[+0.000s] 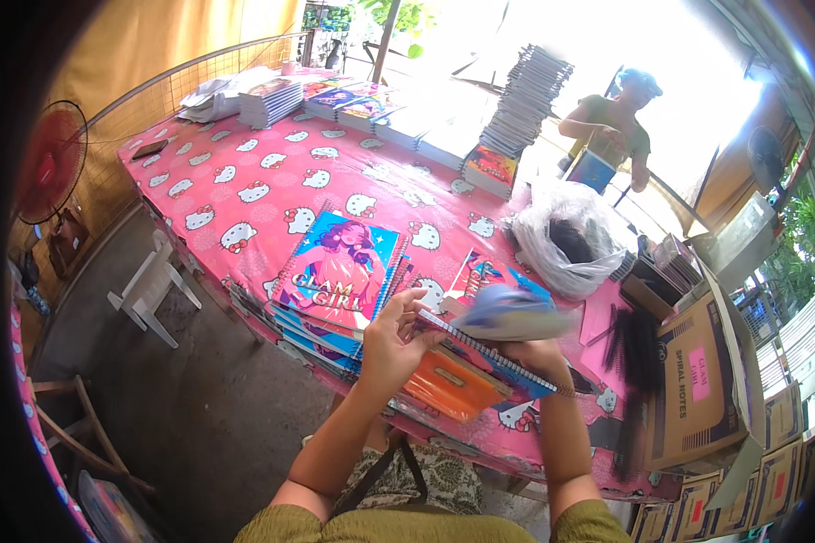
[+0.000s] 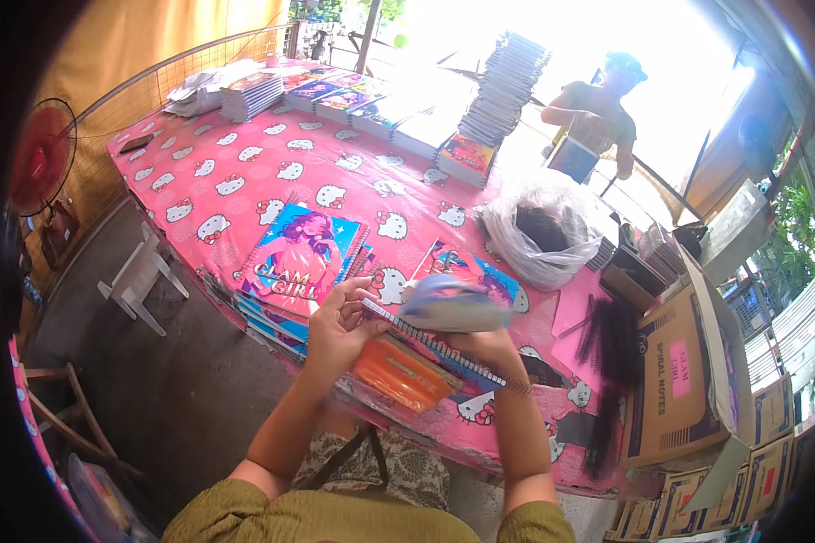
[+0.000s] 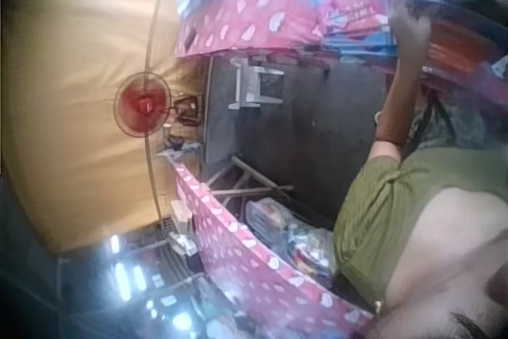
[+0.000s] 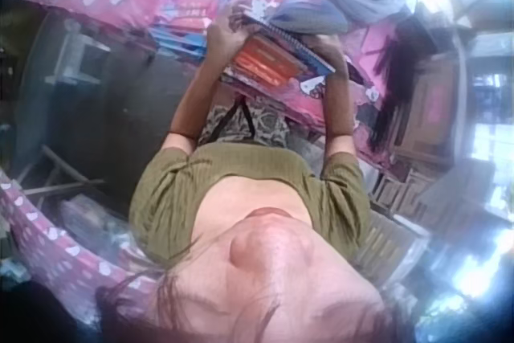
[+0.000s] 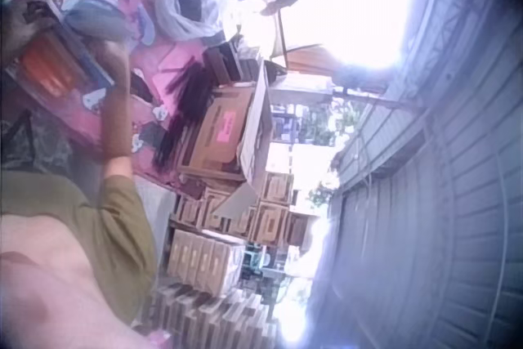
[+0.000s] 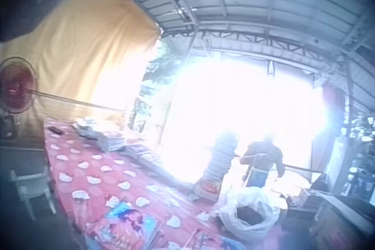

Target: The person assembles notebooks by threading plastic spirals into pre-punched holes and then uses a blue cutting tool to trim and bend the ends of the spirals.

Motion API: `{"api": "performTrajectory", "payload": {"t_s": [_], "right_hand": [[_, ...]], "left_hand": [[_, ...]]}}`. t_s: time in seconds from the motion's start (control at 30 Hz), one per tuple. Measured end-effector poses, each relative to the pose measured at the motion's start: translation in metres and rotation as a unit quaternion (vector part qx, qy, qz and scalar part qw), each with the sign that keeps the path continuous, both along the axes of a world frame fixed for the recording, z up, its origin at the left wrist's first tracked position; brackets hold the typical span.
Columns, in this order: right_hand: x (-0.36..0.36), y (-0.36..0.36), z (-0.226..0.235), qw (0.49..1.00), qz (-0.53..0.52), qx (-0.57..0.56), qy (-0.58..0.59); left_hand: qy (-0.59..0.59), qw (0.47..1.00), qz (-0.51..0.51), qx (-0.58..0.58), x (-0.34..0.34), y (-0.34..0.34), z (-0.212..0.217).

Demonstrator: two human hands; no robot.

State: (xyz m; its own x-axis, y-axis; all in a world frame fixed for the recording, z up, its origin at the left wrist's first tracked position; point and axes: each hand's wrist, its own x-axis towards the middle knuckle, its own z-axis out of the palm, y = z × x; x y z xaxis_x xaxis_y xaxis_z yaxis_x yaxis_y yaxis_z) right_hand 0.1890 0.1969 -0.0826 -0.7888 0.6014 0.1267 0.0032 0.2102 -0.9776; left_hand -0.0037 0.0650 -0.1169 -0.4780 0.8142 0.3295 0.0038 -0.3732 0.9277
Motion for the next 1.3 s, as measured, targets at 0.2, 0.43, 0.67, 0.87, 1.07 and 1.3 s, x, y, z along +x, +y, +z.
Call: {"api": "performTrajectory", "payload": {"t_s": [0.2,0.43,0.67,0.87,1.07,1.3], "right_hand": [[-0.010,0.004,0.002,0.998,-0.057,-0.001,0.008],[0.053,-0.012,-0.028,0.892,-0.223,0.279,-0.279],[0.111,-0.067,-0.052,0.817,-0.314,0.404,-0.265],[0.174,-0.101,-0.067,0.818,-0.303,0.341,-0.352],[0.182,-0.130,-0.092,0.765,-0.317,0.337,-0.449],[0.150,-0.141,-0.059,0.879,-0.312,0.267,-0.244]], "left_hand": [[-0.056,0.998,-0.010,0.031,-0.005,0.004,-0.013],[-0.091,0.991,-0.095,-0.015,-0.012,-0.001,0.005],[0.071,0.980,-0.097,0.159,-0.020,0.014,0.043],[0.371,0.840,0.094,0.385,0.007,-0.073,0.110],[0.448,0.876,-0.042,0.172,0.037,-0.050,0.017],[0.356,0.915,0.019,0.187,0.046,-0.037,0.012]]}}
